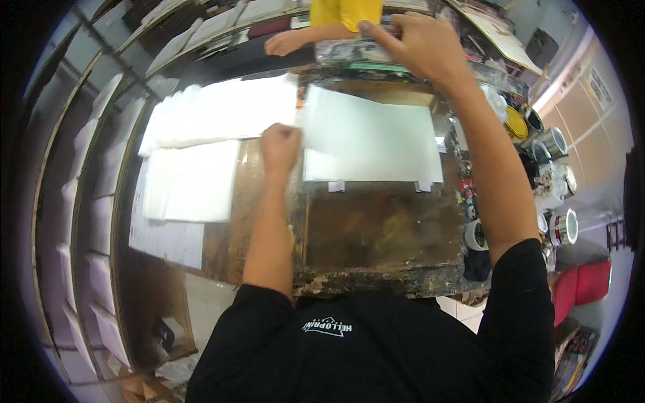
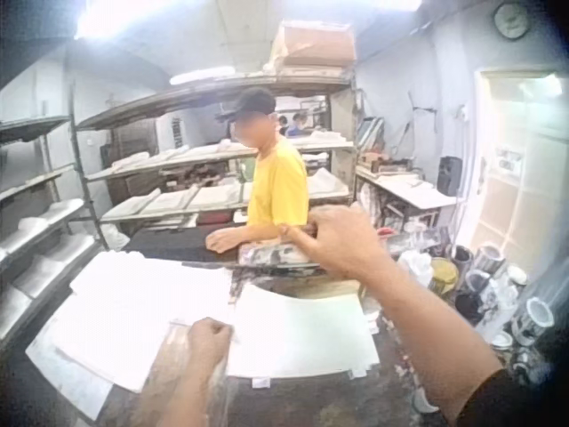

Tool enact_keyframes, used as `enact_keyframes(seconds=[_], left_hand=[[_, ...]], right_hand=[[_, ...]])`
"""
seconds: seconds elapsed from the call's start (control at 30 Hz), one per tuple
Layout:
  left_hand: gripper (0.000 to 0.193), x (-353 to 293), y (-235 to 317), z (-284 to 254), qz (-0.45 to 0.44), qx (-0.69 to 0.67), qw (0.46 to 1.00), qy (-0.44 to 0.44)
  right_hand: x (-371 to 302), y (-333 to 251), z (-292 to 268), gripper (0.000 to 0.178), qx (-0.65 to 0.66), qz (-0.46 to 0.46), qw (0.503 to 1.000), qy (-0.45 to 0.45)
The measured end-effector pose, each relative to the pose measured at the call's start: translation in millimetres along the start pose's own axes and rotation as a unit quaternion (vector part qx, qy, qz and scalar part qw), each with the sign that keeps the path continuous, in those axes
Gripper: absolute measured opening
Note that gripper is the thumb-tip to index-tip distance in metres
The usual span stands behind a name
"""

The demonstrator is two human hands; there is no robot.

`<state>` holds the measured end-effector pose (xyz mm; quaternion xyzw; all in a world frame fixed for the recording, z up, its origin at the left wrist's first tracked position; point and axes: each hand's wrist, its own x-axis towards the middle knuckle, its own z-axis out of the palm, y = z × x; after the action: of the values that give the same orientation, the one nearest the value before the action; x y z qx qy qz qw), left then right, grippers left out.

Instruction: The person repeatedly places white sheets under a screen-printing frame, pulls a squeegee across the screen to transfer ink, and removes the printed sheets. A coworker in a yellow shirt assists by stacking the finished prints.

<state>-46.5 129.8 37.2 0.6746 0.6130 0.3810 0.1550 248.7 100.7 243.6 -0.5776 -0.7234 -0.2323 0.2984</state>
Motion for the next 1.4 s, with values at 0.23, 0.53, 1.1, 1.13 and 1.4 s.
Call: enact_keyframes(seconds=[0.23,0.53,1.1,1.13,1.4], left_hand=[[0.056,3,-19,-3,0.064,0.236,0.948,0.202],[0.051,-126,85,159,0.291,0.111,0.923,-0.225],[0.059,-112,87,145,0.313,0.091,0.943,-0.065],[0.067,-97,98,115,0.222,-0.090,0.969,-0.060],[0.125,-84,84,1,-0.006,-0.293,0.942,-0.163]], right_hand=[[13,-1,-10,0.080,-0.005,0.014,1.000,-0.006],[50,-24,-17,0.083,-0.007,0.161,0.975,-0.152],[33,-13,-18,0.081,0.023,0.097,0.992,-0.077],[23,-15,-19,0.081,0.040,0.090,0.993,-0.066],[-132,-21,29,0.051,0.005,0.005,0.973,-0.230]])
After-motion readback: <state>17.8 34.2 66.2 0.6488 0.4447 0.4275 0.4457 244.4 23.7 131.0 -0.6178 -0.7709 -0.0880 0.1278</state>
